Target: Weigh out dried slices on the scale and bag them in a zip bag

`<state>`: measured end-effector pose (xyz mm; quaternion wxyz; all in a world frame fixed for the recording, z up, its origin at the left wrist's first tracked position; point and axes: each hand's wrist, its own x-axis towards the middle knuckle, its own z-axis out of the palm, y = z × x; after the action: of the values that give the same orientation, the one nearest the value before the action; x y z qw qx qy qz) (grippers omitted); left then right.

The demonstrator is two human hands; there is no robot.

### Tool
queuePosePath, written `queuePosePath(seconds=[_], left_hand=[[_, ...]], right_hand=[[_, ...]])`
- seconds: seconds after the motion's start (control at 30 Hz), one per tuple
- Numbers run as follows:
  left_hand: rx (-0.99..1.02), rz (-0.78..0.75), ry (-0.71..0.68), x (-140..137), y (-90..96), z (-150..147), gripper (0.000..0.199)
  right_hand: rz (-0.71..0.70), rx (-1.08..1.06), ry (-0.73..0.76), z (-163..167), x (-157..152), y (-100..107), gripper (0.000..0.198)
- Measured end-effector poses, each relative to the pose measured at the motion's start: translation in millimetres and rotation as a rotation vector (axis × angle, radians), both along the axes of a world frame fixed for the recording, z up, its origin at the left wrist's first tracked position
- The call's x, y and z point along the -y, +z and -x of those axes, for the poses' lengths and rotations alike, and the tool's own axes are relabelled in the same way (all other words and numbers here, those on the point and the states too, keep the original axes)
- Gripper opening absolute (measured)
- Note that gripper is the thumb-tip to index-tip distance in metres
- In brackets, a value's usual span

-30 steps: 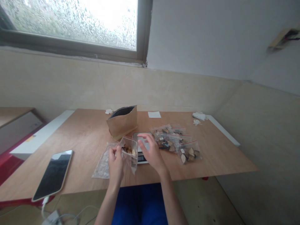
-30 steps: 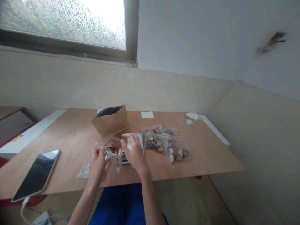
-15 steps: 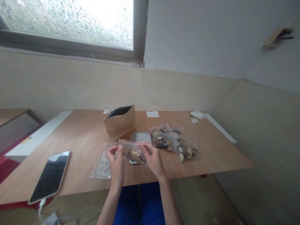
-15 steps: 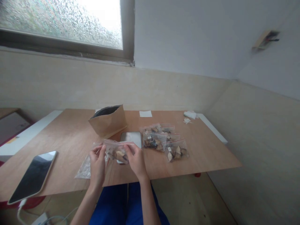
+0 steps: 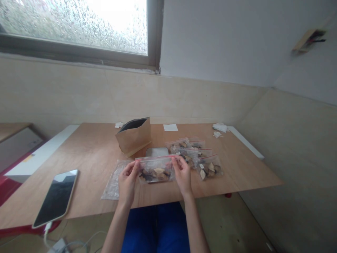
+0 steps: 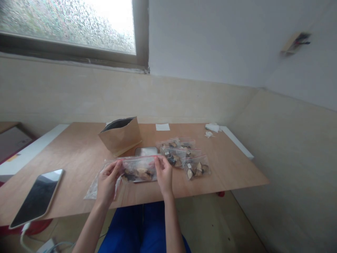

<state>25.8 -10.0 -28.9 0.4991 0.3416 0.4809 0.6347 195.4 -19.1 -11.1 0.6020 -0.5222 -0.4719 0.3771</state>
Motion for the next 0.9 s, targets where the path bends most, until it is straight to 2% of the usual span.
queuePosePath(seconds=[0.1,0.33,0.53,0.67,0.77,0.9], left_hand=[[-0.002,0.013,0.004,0.1,0.2,-0.4,0.038],[-0.075,-0.043,-0.006,0.6,-1.8,-0.7,0.039],[-0.35,-0.127,0.07,4.4,1.8,-3.3,0.032],[-0.439,-0.156,0.125,7.3,7.0,-6.0,0.031],[-0.408,-0.154,0.126,7.6,8.6,-6.6,0.031],[-0.249,-0.139,0.093,6.6,8.2,-7.1,0.03]], right_hand=[[-0.005,-0.033,-0.089,-1.4,-0.8,-3.0,0.032],[-0.051,0.09,-0.118,-6.6,-1.3,-7.5,0.037],[-0.131,0.168,-0.213,-3.8,-0.8,-16.6,0.031],[-0.157,0.171,-0.218,-0.9,1.2,-17.3,0.028],[-0.158,0.148,-0.217,0.0,1.8,-15.3,0.028],[-0.146,0.096,-0.192,0.6,1.5,-11.2,0.029]])
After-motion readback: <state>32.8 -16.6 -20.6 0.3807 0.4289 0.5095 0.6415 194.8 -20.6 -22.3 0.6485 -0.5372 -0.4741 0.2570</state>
